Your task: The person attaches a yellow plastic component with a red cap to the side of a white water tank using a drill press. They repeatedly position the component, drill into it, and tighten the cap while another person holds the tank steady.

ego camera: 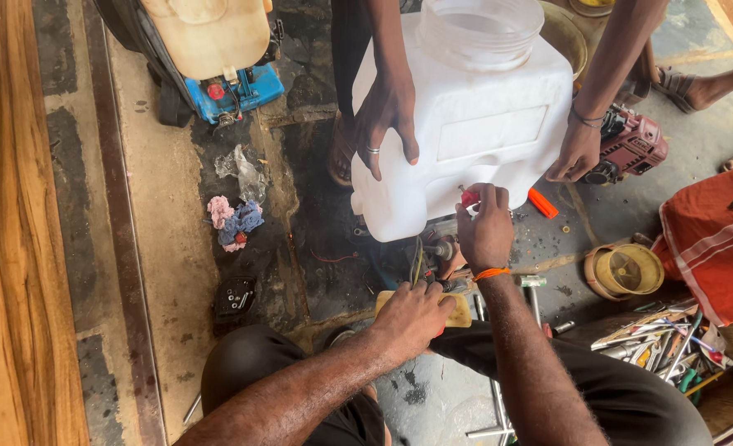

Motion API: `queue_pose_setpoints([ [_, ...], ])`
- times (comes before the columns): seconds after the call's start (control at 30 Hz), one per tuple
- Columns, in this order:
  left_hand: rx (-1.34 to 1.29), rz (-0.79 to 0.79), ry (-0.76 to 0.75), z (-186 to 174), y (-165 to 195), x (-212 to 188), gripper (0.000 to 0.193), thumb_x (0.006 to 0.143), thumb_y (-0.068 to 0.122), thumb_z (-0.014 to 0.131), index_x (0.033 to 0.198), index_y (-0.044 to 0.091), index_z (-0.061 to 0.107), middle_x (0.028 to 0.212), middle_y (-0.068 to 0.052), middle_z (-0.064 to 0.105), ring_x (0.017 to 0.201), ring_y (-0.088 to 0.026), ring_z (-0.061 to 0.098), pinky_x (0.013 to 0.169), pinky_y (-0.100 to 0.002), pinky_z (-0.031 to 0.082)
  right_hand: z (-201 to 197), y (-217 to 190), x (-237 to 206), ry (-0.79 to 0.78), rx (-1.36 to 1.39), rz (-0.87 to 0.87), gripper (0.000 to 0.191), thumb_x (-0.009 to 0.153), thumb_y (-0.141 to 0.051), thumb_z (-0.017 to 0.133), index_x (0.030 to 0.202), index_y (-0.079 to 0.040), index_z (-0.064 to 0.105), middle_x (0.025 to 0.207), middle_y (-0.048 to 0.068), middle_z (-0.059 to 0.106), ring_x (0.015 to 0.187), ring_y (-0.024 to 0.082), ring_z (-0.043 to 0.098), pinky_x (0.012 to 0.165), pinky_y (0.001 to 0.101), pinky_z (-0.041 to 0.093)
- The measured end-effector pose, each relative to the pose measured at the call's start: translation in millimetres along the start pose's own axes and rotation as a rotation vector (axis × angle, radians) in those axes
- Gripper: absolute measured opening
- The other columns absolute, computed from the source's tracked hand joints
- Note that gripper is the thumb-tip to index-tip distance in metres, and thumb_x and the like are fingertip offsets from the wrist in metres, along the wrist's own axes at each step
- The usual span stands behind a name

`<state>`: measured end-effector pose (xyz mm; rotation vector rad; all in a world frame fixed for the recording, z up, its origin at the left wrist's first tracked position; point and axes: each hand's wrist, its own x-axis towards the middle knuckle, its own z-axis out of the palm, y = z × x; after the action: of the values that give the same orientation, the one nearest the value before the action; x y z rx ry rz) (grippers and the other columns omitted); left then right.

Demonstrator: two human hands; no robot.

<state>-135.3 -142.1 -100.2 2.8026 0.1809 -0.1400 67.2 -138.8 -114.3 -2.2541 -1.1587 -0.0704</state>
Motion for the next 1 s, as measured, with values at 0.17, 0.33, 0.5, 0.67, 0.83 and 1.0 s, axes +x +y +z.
queue_pose_setpoints([
  [0.17,0.086,0.008,0.098,8.3,-1.3,-0.2,0.052,0.079,0.021,0.088,0.12,0.006,0.061,0.109,-0.012,0.06,0.102,-0.026,0.065,0.081,-0.043,0.054,2.9,12.7,8.0,-0.116,0.807,0.612,0.058,0.094,-0.05,0.06,0.125,-0.001,0.052,0.11,0.02,0.064,0.089,0.027,0.07,0.073,0.0364,0.06],
  [0.33,-0.009,0.001,0.045,1.2,1.1,0.0,0.066,0.071,0.03,0.091,0.122,0.003,0.059,0.109,-0.014,0.059,0.104,-0.029,0.063,0.082,-0.046,0.052,10.9,29.7,23.3,-0.381,1.269,0.895,0.053,0.099,-0.048,0.053,0.116,0.002,0.061,0.108,0.02,0.074,0.091,0.027,0.074,0.077,0.0382,0.063],
  [0.5,-0.034,-0.005,0.01,-7.9,2.6,-1.8,0.067,0.072,0.031,0.09,0.123,0.002,0.058,0.112,-0.015,0.058,0.106,-0.03,0.062,0.083,-0.047,0.052,4.7,11.0,10.9,-0.151,0.15,0.312,0.029,0.092,-0.029,0.075,0.111,-0.009,0.064,0.101,0.012,0.075,0.087,0.025,0.073,0.078,0.0381,0.058],
  [0.67,-0.033,0.008,0.061,-7.2,2.2,-1.5,0.056,0.076,0.023,0.087,0.121,0.003,0.06,0.11,-0.015,0.058,0.106,-0.03,0.062,0.085,-0.047,0.051,5.2,2.4,-3.4,0.011,-0.051,0.01,0.032,0.088,-0.015,0.076,0.116,-0.011,0.06,0.11,0.012,0.064,0.089,0.026,0.069,0.071,0.0399,0.056],
  [0.83,-0.048,0.007,0.061,-7.4,2.7,-0.3,0.055,0.076,0.022,0.087,0.119,0.001,0.06,0.109,-0.016,0.058,0.104,-0.03,0.062,0.083,-0.047,0.052,16.8,30.5,11.3,-0.218,1.089,0.787,0.042,0.09,-0.03,0.066,0.124,-0.012,0.05,0.109,0.011,0.063,0.085,0.023,0.071,0.07,0.0391,0.059],
  [1.0,-0.059,0.008,0.018,-10.4,4.0,0.8,0.067,0.071,0.027,0.091,0.123,0.0,0.058,0.109,-0.017,0.057,0.104,-0.03,0.062,0.083,-0.048,0.052,15.2,31.8,18.4,-0.321,1.058,0.78,0.032,0.101,-0.028,0.064,0.119,-0.001,0.06,0.106,0.019,0.075,0.089,0.027,0.077,0.075,0.0391,0.064],
])
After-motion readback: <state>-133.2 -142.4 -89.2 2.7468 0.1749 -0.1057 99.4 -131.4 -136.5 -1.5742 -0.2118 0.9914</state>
